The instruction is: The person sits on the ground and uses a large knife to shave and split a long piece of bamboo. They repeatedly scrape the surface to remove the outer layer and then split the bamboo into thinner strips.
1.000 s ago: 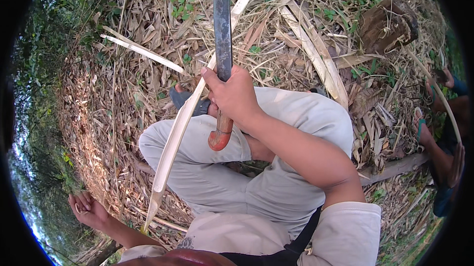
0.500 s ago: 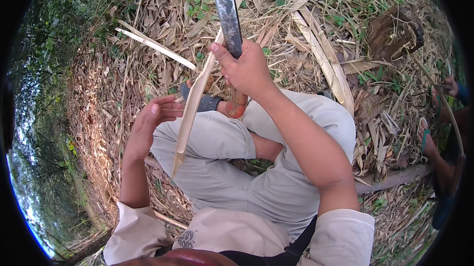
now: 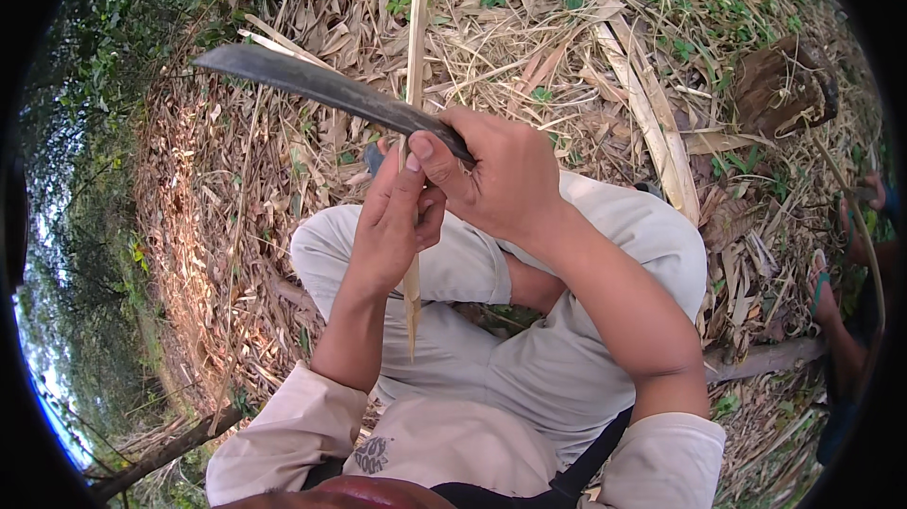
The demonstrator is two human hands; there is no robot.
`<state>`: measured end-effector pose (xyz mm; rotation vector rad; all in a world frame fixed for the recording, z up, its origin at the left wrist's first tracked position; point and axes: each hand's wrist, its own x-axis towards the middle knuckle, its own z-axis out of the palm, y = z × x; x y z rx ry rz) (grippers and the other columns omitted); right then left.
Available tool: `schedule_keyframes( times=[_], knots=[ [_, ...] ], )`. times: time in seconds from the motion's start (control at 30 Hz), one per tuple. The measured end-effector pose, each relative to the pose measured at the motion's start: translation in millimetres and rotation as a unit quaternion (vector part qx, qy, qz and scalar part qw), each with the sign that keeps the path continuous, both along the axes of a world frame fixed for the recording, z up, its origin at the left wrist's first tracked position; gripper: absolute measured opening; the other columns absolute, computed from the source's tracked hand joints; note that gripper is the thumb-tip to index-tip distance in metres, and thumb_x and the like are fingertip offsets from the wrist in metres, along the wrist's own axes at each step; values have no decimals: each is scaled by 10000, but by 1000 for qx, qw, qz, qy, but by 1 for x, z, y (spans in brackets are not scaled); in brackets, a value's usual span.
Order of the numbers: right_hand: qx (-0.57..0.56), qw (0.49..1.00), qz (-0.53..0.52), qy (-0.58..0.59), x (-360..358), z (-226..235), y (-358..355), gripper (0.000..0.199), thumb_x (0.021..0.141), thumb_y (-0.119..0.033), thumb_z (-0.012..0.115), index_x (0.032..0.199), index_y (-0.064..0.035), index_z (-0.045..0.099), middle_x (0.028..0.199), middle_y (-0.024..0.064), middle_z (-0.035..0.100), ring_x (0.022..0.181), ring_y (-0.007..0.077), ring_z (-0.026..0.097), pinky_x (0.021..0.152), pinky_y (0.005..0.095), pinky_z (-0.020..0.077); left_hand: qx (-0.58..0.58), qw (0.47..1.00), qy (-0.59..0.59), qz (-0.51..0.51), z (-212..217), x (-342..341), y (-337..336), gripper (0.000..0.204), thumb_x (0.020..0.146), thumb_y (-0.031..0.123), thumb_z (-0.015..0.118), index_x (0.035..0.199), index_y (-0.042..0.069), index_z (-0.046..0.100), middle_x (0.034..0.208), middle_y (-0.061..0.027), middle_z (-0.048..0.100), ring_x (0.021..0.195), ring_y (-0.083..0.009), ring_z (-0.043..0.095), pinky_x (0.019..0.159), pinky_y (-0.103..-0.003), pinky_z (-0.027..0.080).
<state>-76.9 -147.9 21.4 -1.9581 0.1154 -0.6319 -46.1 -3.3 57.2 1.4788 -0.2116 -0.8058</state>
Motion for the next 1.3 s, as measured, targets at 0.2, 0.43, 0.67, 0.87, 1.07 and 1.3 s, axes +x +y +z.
schedule_keyframes(
  times=[0.2,0.43,0.67,0.87,1.07,1.3],
  knots=[
    [-114,992,46,-5,-7,1,6,614,877,-645,573,701,-57,572,546,99,535,495,258,602,467,364,478,18,1000,-23,5,-18,-13,17,312,1074,320,352,1154,45,478,718,37,461,553,-19,380,458,-200,293],
    [-180,982,41,-23,-6,-3,9,703,850,-757,478,674,-76,471,544,90,468,475,287,545,429,386,409,68,978,-198,-6,-26,-22,21,340,1033,337,397,1101,21,501,749,1,498,618,-59,434,546,-228,309],
    [-222,973,39,-47,-4,-13,7,756,808,-832,399,671,-91,458,555,62,478,477,258,552,414,391,348,101,981,-163,-3,-17,-28,21,216,952,-16,436,1137,-45,544,1035,-168,564,966,-280,551,944,-382,407],
    [-258,965,35,-35,-2,-32,9,752,801,-838,398,640,-105,449,546,46,478,469,248,551,415,401,310,185,958,-218,-5,-30,-27,29,216,1025,144,395,957,-24,513,757,-99,523,661,-196,501,638,-337,406],
    [-302,952,53,-4,0,-43,3,706,815,-774,490,626,-94,487,516,67,517,455,256,578,423,380,417,177,974,-133,52,-23,-31,34,376,1078,307,342,830,43,444,563,27,403,441,-51,362,406,-243,280],
    [-295,951,64,60,8,-57,-15,683,871,-751,429,689,-95,485,538,73,532,487,279,591,425,407,436,141,987,-30,73,-21,-25,43,326,1082,324,342,925,63,457,611,65,345,455,-9,295,382,-218,221]
  ],
)
